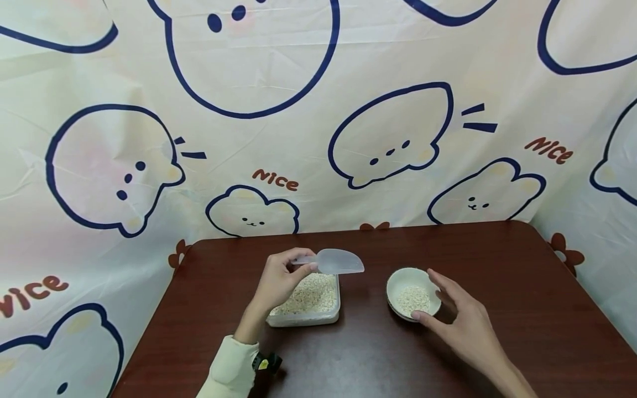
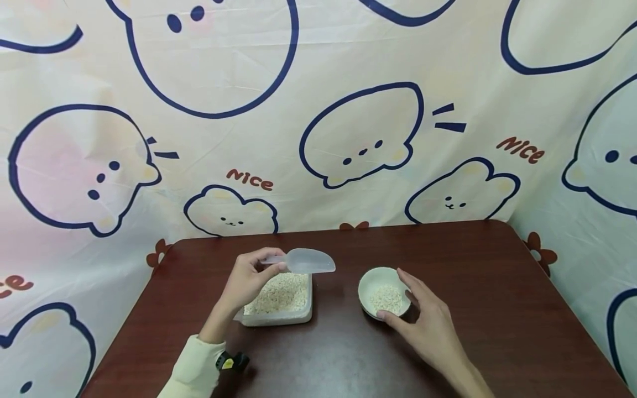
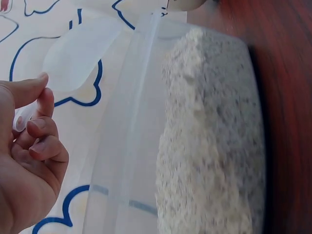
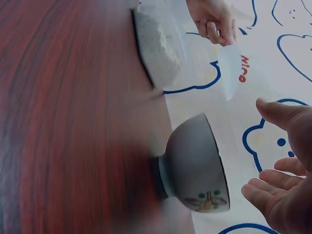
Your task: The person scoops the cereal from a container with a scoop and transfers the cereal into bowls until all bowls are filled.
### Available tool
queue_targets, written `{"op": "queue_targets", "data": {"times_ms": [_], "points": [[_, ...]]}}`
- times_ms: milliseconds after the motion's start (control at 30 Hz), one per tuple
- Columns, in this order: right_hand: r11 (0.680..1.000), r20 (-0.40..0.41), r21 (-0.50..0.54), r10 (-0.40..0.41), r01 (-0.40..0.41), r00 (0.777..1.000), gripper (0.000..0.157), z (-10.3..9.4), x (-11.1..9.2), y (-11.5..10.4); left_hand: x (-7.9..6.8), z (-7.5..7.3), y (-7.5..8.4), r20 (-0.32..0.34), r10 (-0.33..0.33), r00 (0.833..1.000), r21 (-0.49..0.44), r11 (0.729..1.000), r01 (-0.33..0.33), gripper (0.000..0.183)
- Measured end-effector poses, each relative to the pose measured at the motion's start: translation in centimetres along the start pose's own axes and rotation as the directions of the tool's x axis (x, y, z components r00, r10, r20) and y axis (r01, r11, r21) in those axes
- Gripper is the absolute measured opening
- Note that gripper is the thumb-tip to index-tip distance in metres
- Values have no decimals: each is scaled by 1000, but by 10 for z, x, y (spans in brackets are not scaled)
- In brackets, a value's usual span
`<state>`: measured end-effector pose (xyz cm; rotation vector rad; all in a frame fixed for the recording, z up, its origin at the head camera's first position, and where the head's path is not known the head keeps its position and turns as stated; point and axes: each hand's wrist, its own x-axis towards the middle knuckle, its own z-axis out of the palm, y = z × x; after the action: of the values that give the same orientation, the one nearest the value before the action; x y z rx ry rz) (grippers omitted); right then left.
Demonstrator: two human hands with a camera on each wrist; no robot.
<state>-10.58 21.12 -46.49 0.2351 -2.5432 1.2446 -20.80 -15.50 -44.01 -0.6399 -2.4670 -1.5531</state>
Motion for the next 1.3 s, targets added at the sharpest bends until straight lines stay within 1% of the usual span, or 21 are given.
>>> {"op": "queue_targets", "data": {"times_ms": [167,300,433,667,867,1033,1100,1167,1300], "points": [[999,-6,29,-44,44,999,85,8,2,-8,-6,-11,-6,-28,-23,999,19,1000,24,11],[997,8,56,-49,48,999,83,16,3,-15,-12,-20,-11,-52,-46,998,27,999,47,12],[993,35,99,-60,56,998,83,27,4,-20,-19,-30,-17,-73,-68,995,37,997,71,14],[990,107,128,-72,58,992,81,44,6,-29,-32,-45,-24,-116,-117,986,62,990,125,13],[988,159,149,-72,48,985,78,59,6,-31,-42,-55,-29,-142,-125,982,99,985,139,13],[989,187,129,-97,73,978,74,73,7,-33,-48,-62,-34,-156,-125,980,150,978,148,12],[989,197,124,-102,79,975,73,79,8,-35,-51,-65,-36,-162,-136,977,161,974,162,12],[986,215,150,-98,66,972,72,84,9,-37,-53,-69,-38,-167,-151,974,170,969,179,12],[978,251,207,-70,17,965,72,94,13,-39,-57,-74,-41,-171,-179,969,191,959,211,12]]}}
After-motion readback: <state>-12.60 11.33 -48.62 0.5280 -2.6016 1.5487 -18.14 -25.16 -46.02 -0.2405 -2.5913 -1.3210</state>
